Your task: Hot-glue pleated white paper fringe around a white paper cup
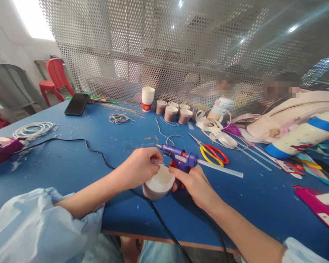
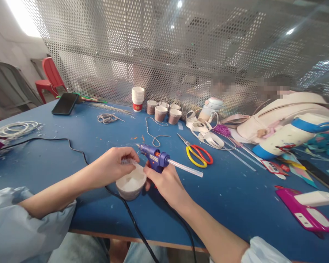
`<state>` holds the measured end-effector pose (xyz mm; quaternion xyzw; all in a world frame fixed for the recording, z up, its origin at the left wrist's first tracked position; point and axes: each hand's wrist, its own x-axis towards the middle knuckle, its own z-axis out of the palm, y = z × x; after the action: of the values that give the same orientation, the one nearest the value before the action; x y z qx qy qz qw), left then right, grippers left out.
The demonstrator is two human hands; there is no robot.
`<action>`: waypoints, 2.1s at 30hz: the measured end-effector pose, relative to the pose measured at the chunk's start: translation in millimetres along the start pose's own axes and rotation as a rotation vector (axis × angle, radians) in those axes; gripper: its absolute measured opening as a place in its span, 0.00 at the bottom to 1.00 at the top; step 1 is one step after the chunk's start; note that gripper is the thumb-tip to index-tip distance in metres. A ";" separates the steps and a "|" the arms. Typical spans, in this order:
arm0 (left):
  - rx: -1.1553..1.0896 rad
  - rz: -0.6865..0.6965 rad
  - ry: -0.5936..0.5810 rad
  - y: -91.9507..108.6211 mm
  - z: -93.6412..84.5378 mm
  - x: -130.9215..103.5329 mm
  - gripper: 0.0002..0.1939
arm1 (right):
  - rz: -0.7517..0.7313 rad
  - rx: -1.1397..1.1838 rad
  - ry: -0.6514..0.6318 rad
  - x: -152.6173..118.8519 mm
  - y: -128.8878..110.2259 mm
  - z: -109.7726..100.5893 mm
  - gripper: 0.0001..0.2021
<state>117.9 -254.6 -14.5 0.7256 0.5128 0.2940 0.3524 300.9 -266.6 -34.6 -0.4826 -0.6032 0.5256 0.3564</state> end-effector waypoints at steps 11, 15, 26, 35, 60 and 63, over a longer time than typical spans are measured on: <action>-0.043 -0.036 -0.041 5.5 -5.8 -1.8 0.09 | -0.010 0.001 -0.003 -0.4 2.2 -1.0 0.05; -0.022 -0.010 0.022 3.5 -3.1 -0.7 0.06 | -0.008 0.012 -0.014 -1.4 0.9 -1.2 0.04; -0.352 -0.087 -0.190 5.0 -10.7 -2.3 0.11 | -0.022 0.027 -0.040 -4.3 -2.1 1.0 0.04; -0.582 -0.104 0.040 -8.7 -31.9 2.3 0.16 | -0.070 0.037 0.161 -3.5 0.4 -7.5 0.07; -0.372 0.036 -0.039 -25.9 23.4 3.6 0.35 | -0.040 -0.620 0.395 54.2 26.2 -58.9 0.14; -0.377 0.044 -0.052 -24.7 21.9 0.0 0.34 | -0.047 -0.683 0.361 53.0 24.4 -60.1 0.15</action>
<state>121.9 -253.6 -47.2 0.6651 0.4233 0.3738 0.4886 347.5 -198.9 -51.0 -0.6444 -0.6818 0.1927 0.2877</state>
